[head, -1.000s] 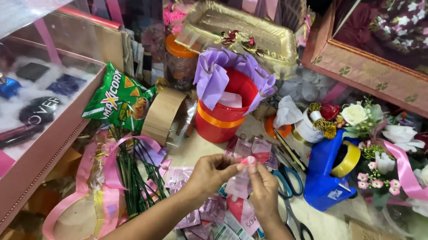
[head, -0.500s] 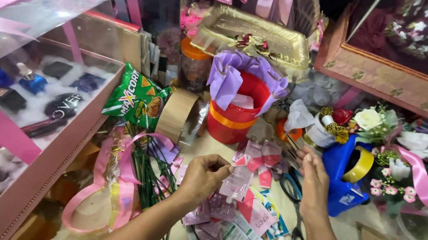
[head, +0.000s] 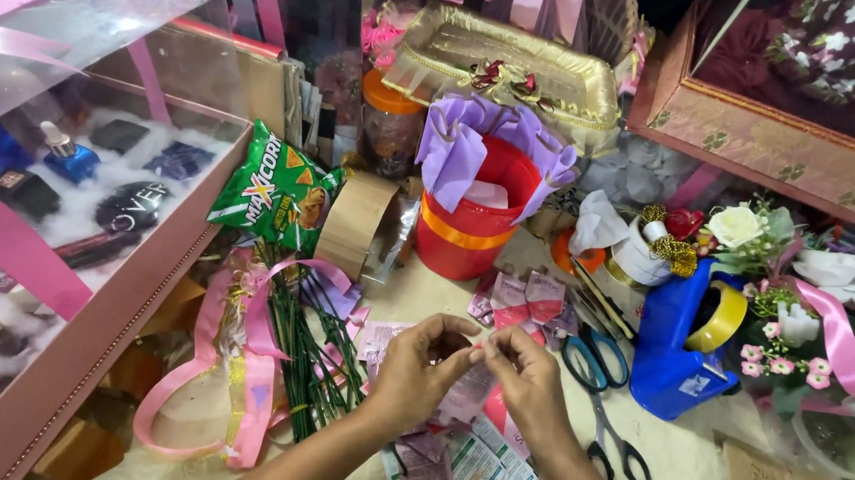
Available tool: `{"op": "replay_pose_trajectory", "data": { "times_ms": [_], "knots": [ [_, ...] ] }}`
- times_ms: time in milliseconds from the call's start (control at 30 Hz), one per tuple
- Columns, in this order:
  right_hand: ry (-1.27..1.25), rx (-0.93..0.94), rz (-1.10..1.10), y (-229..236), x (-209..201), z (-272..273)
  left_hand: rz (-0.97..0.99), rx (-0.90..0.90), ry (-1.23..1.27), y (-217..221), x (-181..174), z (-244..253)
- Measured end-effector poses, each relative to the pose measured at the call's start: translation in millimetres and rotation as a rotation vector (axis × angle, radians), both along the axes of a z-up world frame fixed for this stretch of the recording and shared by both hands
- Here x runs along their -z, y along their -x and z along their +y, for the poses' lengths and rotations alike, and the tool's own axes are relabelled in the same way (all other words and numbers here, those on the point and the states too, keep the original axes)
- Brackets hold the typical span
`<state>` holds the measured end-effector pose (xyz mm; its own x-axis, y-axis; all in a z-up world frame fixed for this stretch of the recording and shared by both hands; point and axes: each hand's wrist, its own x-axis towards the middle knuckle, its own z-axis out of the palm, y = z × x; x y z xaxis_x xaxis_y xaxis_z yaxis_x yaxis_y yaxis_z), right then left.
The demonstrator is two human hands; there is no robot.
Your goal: The person prepares gift bouquets by hand, folding and arranging small packets and currency notes on a workspace filled with ribbons, flowers, and boxes.
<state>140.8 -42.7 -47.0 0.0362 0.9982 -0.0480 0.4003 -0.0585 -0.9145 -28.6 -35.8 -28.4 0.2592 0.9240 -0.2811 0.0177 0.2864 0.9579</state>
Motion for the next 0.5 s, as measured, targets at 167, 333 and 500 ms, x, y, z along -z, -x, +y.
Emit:
{"op": "replay_pose_trajectory", "data": {
  "times_ms": [167,333,500],
  "knots": [
    [-0.156,0.057,0.236,10,14,2,-0.027,-0.161,-0.511,-1,22,-1],
    [-0.263,0.082,0.025,10,24,1,0.005,-0.255,-0.647,-3,34,3],
    [-0.199,-0.007,-0.058,9,24,-4,0.026,-0.229,-0.551,0,34,5]
  ]
}}
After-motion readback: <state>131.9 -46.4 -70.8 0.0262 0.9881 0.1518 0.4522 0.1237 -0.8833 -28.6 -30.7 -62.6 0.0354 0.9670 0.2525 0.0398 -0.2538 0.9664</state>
